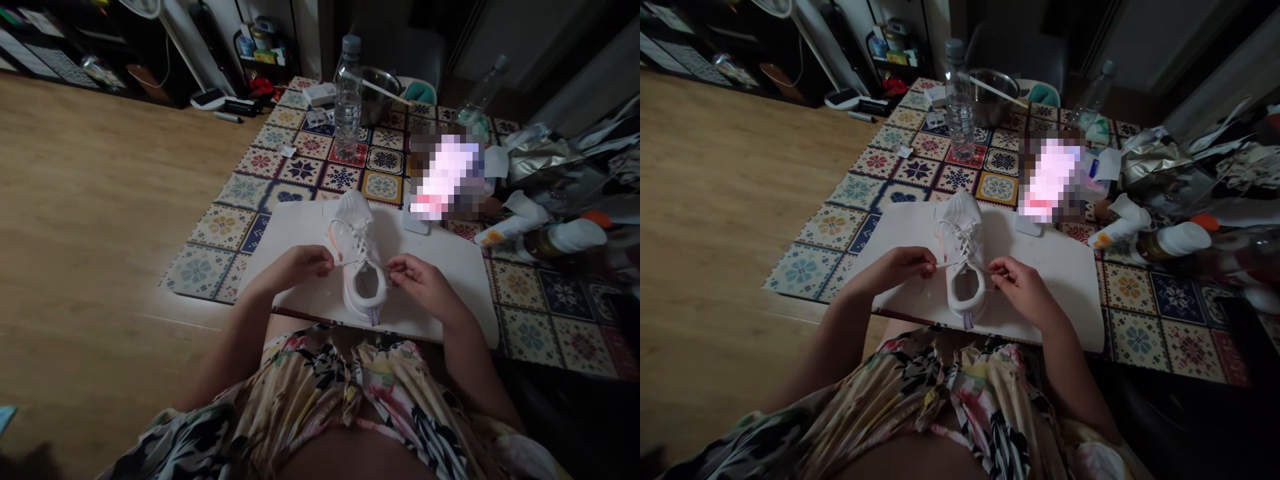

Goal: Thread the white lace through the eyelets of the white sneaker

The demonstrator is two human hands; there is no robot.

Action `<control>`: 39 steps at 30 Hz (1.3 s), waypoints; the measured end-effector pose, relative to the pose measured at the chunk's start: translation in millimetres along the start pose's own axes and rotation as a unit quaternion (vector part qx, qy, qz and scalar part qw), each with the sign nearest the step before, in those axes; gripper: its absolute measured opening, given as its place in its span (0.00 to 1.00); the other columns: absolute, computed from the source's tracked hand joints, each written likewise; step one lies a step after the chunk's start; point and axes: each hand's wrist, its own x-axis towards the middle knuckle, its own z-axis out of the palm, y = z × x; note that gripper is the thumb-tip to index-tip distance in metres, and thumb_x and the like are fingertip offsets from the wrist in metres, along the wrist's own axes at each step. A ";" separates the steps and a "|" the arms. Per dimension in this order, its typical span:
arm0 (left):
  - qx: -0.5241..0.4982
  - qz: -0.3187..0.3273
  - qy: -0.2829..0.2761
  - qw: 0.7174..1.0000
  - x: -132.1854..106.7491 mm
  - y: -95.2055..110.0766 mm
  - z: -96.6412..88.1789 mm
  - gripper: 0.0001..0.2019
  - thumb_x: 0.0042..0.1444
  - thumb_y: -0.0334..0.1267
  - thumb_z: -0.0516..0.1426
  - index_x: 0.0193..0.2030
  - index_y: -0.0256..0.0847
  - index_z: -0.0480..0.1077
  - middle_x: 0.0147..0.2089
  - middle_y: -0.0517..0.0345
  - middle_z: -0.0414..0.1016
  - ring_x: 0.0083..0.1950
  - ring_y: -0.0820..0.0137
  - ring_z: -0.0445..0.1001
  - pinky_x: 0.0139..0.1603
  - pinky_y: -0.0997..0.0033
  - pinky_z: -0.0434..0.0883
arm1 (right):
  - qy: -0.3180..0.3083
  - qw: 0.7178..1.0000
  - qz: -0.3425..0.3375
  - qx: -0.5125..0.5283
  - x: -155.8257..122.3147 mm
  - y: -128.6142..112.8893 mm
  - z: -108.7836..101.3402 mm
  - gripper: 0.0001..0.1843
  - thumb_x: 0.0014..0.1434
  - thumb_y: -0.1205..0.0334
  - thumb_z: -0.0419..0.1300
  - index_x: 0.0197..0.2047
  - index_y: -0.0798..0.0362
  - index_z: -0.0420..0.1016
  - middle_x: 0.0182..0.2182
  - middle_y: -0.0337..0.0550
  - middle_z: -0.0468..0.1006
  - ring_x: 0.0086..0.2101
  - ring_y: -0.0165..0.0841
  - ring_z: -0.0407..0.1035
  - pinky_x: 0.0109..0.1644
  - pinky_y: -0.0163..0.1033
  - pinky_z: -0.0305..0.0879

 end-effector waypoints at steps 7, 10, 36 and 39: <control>-0.068 0.085 0.016 0.994 -2.8 21.2 2.8 0.16 0.51 0.50 0.66 0.26 0.38 0.75 0.41 0.47 0.80 0.45 0.64 0.77 0.50 0.67 0.71 | -0.033 0.992 -0.125 0.000 5.7 -10.8 -17.8 0.10 0.59 0.54 0.66 0.30 0.51 0.77 0.36 0.42 0.80 0.40 0.34 0.73 0.50 0.43 0.68; -0.206 0.093 0.043 0.973 4.6 23.3 24.1 0.18 0.48 0.51 0.69 0.26 0.38 0.72 0.40 0.47 0.81 0.46 0.62 0.77 0.50 0.64 0.71 | -0.060 0.980 -0.134 0.131 15.9 -16.9 -8.0 0.15 0.57 0.48 0.67 0.29 0.51 0.76 0.45 0.45 0.81 0.47 0.36 0.74 0.56 0.47 0.67; -0.178 0.065 0.154 0.970 -0.4 24.1 61.8 0.15 0.44 0.44 0.71 0.37 0.40 0.77 0.32 0.58 0.77 0.33 0.72 0.74 0.35 0.75 0.72 | 0.098 0.976 -0.161 0.113 17.8 -24.6 57.7 0.07 0.62 0.55 0.63 0.37 0.49 0.77 0.32 0.38 0.80 0.27 0.28 0.75 0.33 0.35 0.74; -0.170 0.057 0.169 0.969 -0.3 20.1 62.3 0.15 0.44 0.46 0.71 0.33 0.39 0.77 0.32 0.57 0.77 0.33 0.72 0.73 0.34 0.74 0.71 | 0.125 0.971 -0.198 0.055 17.8 -26.1 57.4 0.07 0.61 0.56 0.63 0.37 0.49 0.78 0.33 0.40 0.81 0.30 0.29 0.76 0.36 0.36 0.75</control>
